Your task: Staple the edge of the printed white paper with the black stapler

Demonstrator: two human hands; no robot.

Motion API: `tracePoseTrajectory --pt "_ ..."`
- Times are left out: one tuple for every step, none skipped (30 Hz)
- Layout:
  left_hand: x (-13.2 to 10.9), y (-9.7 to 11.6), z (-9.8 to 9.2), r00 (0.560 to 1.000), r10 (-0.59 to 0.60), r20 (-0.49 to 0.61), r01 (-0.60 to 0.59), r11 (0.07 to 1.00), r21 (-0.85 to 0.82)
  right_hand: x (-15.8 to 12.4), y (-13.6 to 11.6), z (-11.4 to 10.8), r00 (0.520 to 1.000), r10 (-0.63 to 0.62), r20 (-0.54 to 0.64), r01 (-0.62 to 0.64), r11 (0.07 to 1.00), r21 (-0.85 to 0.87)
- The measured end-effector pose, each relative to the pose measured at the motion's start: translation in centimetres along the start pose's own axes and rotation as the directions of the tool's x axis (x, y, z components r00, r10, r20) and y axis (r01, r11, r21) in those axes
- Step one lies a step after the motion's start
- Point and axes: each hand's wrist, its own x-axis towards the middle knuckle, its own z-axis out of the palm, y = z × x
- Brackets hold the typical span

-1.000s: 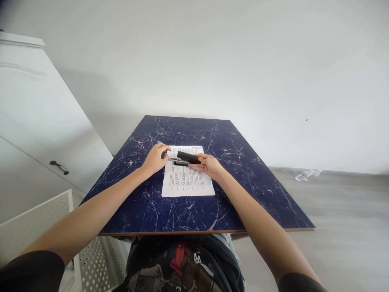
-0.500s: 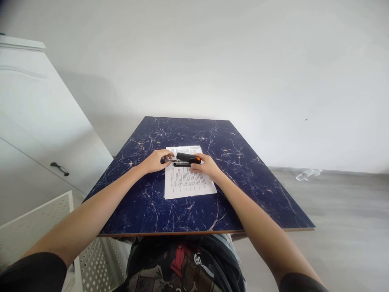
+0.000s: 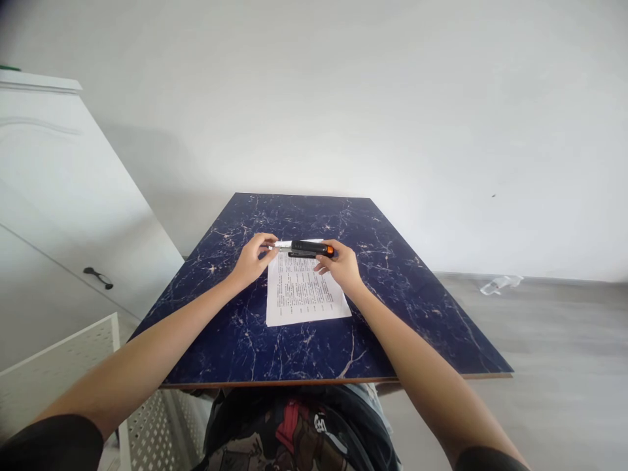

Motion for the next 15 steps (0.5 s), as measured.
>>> tracePoseTrajectory --pt "-0.1 -0.1 0.5 0.994 -0.091 -0.064 0.082 0.988 -0.13 -0.1 -0.2 -0.1 0.998 -0.049 -0.034 0.047 0.998 -0.034" --pt "-0.2 -0.2 1.0 0.975 -0.196 -0.105 0.161 0.949 -0.271 -0.1 -0.4 -0.2 0.993 -0.097 -0.062 0.092 0.993 -0.074" --pt "-0.3 -0.3 1.4 0.948 -0.296 -0.118 0.227 0.888 -0.4 -0.3 -0.6 -0.3 0.986 -0.145 -0.083 0.135 0.984 -0.113" --pt "-0.4 -0.3 1.7 0.919 -0.379 -0.104 0.278 0.815 -0.509 -0.4 -0.7 -0.3 0.976 -0.193 -0.097 0.177 0.973 -0.146" --pt "-0.4 -0.2 2.0 0.893 -0.444 -0.073 0.317 0.738 -0.596 -0.5 -0.8 -0.3 0.964 -0.243 -0.108 0.222 0.959 -0.176" --pt "-0.5 -0.2 2.1 0.869 -0.494 -0.029 0.352 0.659 -0.665 -0.6 -0.9 -0.3 0.949 -0.294 -0.114 0.267 0.942 -0.206" --pt "-0.6 0.0 2.2 0.844 -0.536 0.028 0.388 0.573 -0.722 -0.8 -1.0 -0.2 0.931 -0.347 -0.11 0.314 0.919 -0.239" --pt "-0.7 0.1 2.3 0.817 -0.569 0.095 0.425 0.482 -0.766 -0.9 -1.0 -0.2 0.91 -0.404 -0.097 0.365 0.888 -0.279" --pt "-0.8 0.3 2.4 0.789 -0.593 0.162 0.459 0.393 -0.797 -1.0 -1.1 -0.1 0.882 -0.464 -0.078 0.417 0.848 -0.327" --pt "-0.9 0.4 2.5 0.765 -0.606 0.22 0.487 0.32 -0.813 -1.1 -1.1 0.0 0.85 -0.524 -0.053 0.468 0.797 -0.382" --pt "-1.0 0.5 2.6 0.749 -0.608 0.264 0.506 0.267 -0.82 -1.2 -1.1 0.1 0.815 -0.579 -0.026 0.512 0.74 -0.437" --pt "-1.1 0.5 2.7 0.744 -0.599 0.296 0.517 0.236 -0.823 -1.3 -1.0 0.2 0.778 -0.628 0.0 0.549 0.68 -0.486" --pt "-1.1 0.6 2.8 0.747 -0.585 0.317 0.522 0.219 -0.824 -1.4 -0.9 0.2 0.742 -0.67 0.028 0.579 0.62 -0.53" --pt "-1.2 0.5 2.9 0.753 -0.57 0.329 0.521 0.21 -0.827 -1.5 -0.8 0.3 0.708 -0.703 0.062 0.604 0.558 -0.569" --pt "-1.2 0.5 3.0 0.758 -0.56 0.334 0.517 0.203 -0.832 -1.6 -0.7 0.2 0.678 -0.727 0.105 0.626 0.497 -0.601"
